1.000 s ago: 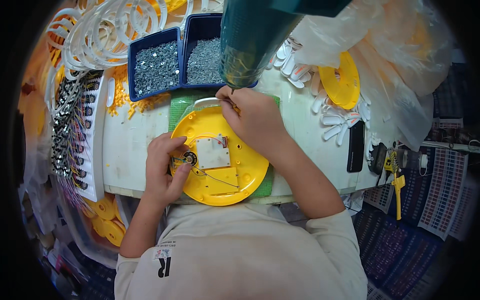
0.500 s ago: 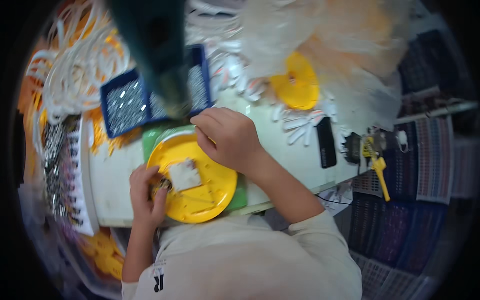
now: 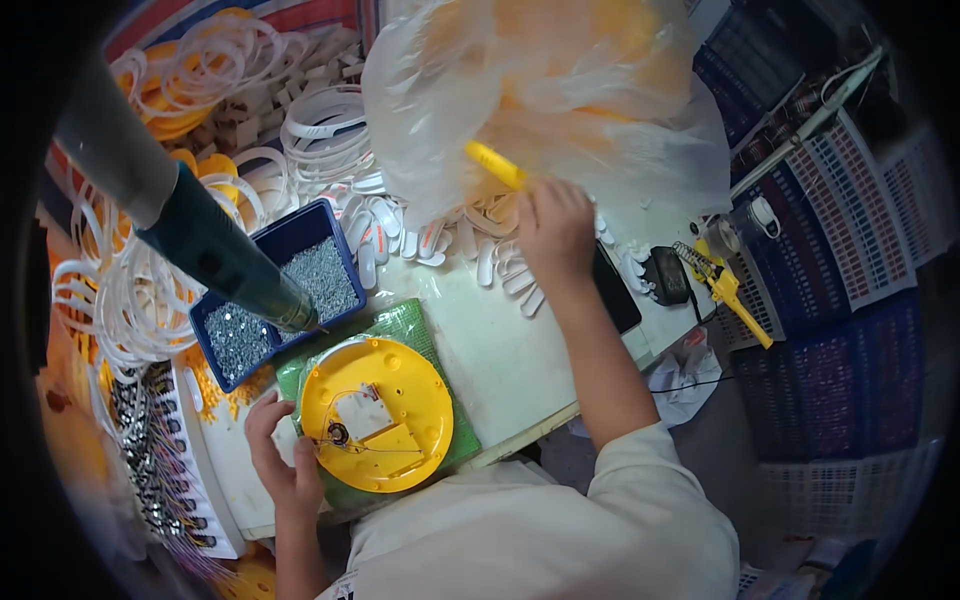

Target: Assembling electronic or toy components into a yellow circular plastic housing using a glue gun and heat gun.

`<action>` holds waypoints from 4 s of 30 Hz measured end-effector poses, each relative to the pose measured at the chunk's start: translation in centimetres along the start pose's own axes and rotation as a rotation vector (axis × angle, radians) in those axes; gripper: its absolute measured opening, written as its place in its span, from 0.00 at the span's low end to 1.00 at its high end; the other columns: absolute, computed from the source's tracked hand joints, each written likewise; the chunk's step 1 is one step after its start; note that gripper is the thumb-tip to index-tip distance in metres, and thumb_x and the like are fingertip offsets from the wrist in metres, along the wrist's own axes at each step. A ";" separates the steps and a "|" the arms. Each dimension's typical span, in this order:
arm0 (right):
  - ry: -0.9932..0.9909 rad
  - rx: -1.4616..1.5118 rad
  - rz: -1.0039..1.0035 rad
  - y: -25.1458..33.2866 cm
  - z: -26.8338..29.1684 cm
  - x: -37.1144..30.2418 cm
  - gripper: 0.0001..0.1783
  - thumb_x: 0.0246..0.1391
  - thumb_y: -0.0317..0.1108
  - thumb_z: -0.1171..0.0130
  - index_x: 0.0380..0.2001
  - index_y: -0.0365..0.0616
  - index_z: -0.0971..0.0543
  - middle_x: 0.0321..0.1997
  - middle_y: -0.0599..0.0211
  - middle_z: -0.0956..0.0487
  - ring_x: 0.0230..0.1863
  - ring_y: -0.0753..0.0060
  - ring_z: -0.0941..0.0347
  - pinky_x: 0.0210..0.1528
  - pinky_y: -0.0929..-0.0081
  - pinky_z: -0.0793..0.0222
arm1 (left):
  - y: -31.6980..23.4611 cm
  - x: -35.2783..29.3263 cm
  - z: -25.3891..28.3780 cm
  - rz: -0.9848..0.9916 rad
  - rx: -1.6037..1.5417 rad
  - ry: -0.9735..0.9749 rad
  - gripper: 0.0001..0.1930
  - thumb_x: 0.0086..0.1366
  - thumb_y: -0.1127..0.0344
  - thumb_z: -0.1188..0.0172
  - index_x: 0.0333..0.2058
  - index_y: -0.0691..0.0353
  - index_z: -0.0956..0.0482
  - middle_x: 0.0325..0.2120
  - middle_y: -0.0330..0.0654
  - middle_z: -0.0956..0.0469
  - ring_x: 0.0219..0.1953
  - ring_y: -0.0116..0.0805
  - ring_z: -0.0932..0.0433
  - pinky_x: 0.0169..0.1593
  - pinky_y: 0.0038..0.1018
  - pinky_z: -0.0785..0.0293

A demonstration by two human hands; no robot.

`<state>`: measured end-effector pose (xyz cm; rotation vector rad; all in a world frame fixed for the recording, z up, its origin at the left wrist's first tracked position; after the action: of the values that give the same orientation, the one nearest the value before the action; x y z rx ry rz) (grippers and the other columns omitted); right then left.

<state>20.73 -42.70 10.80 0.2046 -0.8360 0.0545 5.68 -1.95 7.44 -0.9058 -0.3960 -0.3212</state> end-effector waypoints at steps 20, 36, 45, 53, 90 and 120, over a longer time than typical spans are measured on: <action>0.539 1.420 -0.674 9.1 11.5 -1.3 0.13 0.67 0.40 0.41 0.36 0.41 0.25 0.31 0.72 0.23 0.30 0.85 0.30 0.34 0.85 0.35 | -11.1 4.4 -1.1 -0.657 0.090 0.267 0.20 0.66 0.61 0.37 0.58 0.49 0.18 0.60 0.47 0.21 0.59 0.46 0.21 0.66 0.48 0.34; 0.547 -0.236 0.576 13.7 -19.9 16.4 0.09 0.58 0.31 0.44 0.40 0.45 0.17 0.40 0.52 0.15 0.50 0.49 0.18 0.52 0.51 0.24 | -3.0 -13.8 5.3 0.606 -1.223 -0.415 0.43 0.66 0.44 0.37 0.69 0.70 0.37 0.61 0.57 0.26 0.63 0.53 0.24 0.65 0.46 0.28; -0.223 0.331 0.383 12.3 -10.5 21.0 0.09 0.65 0.33 0.40 0.45 0.41 0.18 0.43 0.50 0.16 0.44 0.47 0.18 0.49 0.55 0.25 | -1.7 -12.7 4.6 0.628 -1.430 -0.433 0.42 0.71 0.42 0.44 0.71 0.71 0.41 0.65 0.56 0.29 0.65 0.51 0.26 0.68 0.43 0.29; -0.421 0.941 -0.058 -0.8 11.8 8.3 0.12 0.74 0.34 0.45 0.54 0.40 0.22 0.38 0.68 0.20 0.29 0.87 0.31 0.28 0.89 0.39 | -0.1 -9.6 2.9 0.721 -1.407 -0.342 0.55 0.66 0.21 0.55 0.75 0.64 0.45 0.65 0.60 0.29 0.59 0.60 0.22 0.63 0.54 0.24; 0.383 0.735 0.141 17.6 7.2 -5.2 0.17 0.57 0.25 0.34 0.50 0.36 0.15 0.26 0.60 0.16 0.22 0.61 0.20 0.26 0.67 0.25 | -6.2 -4.4 1.5 0.712 -1.104 -0.231 0.38 0.69 0.48 0.51 0.71 0.65 0.41 0.66 0.54 0.31 0.65 0.47 0.28 0.68 0.42 0.32; 1.251 1.445 -0.323 14.7 7.6 -5.9 0.17 0.56 0.36 0.34 0.42 0.33 0.18 0.34 0.69 0.19 0.31 0.83 0.26 0.37 0.78 0.27 | -2.2 -0.2 6.4 0.456 -0.632 -0.057 0.28 0.78 0.54 0.48 0.65 0.72 0.30 0.58 0.49 0.22 0.60 0.37 0.24 0.66 0.34 0.30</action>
<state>9.33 -29.65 13.73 1.4776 0.6389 0.4319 3.27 1.95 12.42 -1.5915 -0.1239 0.0105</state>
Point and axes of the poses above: each hand's wrist, its own x-axis towards the middle knuckle, its own z-axis out of the back of the hand, y = z × x, the point moved 2 cm from there along x, towards the middle knuckle
